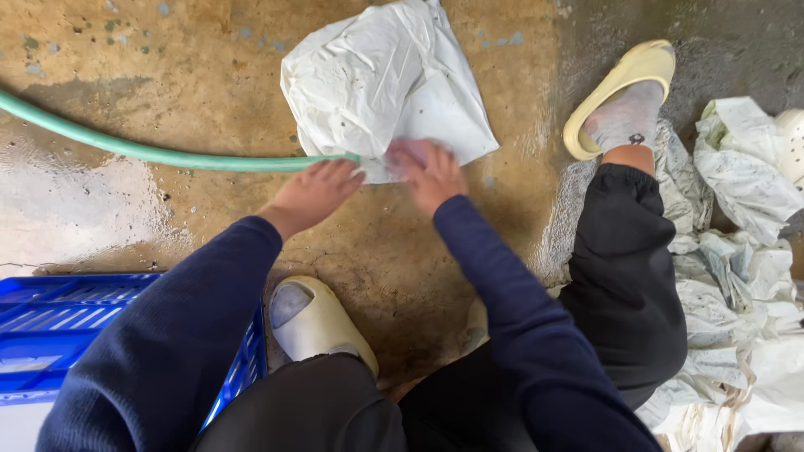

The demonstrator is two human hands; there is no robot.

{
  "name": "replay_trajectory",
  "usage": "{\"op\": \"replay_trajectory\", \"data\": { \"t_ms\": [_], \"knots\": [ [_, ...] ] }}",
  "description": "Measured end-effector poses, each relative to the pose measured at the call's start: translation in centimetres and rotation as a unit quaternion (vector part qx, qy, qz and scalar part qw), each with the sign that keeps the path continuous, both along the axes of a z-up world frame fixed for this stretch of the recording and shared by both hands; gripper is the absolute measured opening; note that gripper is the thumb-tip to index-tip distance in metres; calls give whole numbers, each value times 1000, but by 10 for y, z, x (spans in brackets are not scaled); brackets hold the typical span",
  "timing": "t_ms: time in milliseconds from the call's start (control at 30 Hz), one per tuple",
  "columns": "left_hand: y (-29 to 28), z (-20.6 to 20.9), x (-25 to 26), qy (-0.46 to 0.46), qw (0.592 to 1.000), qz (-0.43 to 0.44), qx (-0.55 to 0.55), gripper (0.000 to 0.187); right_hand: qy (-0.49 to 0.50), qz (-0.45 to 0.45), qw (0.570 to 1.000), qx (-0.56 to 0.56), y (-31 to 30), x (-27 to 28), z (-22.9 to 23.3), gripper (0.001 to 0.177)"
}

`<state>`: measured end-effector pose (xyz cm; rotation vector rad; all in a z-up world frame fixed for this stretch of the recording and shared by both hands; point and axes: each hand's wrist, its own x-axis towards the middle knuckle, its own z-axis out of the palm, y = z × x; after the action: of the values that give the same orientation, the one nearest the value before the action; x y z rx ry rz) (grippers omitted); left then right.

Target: The person scrubs a white plastic bag on a wet concrete floor using a pink scrubber and water from a green hose. They repeatedly rub the bag, rinse it, and place it into a blue crate.

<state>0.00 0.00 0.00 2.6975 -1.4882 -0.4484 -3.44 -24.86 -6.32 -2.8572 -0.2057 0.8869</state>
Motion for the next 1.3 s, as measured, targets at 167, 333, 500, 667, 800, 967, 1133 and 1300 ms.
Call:
{"op": "replay_trajectory", "data": {
  "t_ms": [167, 333, 500, 667, 800, 967, 1133, 1300],
  "knots": [
    [2, -53, -19, -166, 985, -12, -54, 50, -27, -372, 927, -41, -62, 44, 12, 54],
    [-2, -64, -26, -200, 978, -30, -49, 36, 5, -427, 893, 140, 4, 22, 36, 61],
    [5, -49, -37, -142, 984, -51, 100, 43, -82, -453, 863, 209, -22, 40, 46, 44],
    [-7, -33, -26, -55, 981, -51, 178, 58, -56, -389, 916, 83, -49, 41, 23, 48],
    [-9, -39, -28, -19, 983, -36, 180, 61, 48, -65, 996, 47, -17, -11, 18, 47],
    [-18, -55, -25, -96, 995, -14, -10, 27, -50, -421, 898, 118, -74, 47, 3, 41],
    [-29, -38, 6, -160, 964, 82, -197, 33, -67, -437, 889, 120, -24, 22, -10, 59],
    [-18, -57, 17, -143, 974, 129, -122, 66, -2, -402, 902, 160, 5, 34, 66, 38]
  ]
}}
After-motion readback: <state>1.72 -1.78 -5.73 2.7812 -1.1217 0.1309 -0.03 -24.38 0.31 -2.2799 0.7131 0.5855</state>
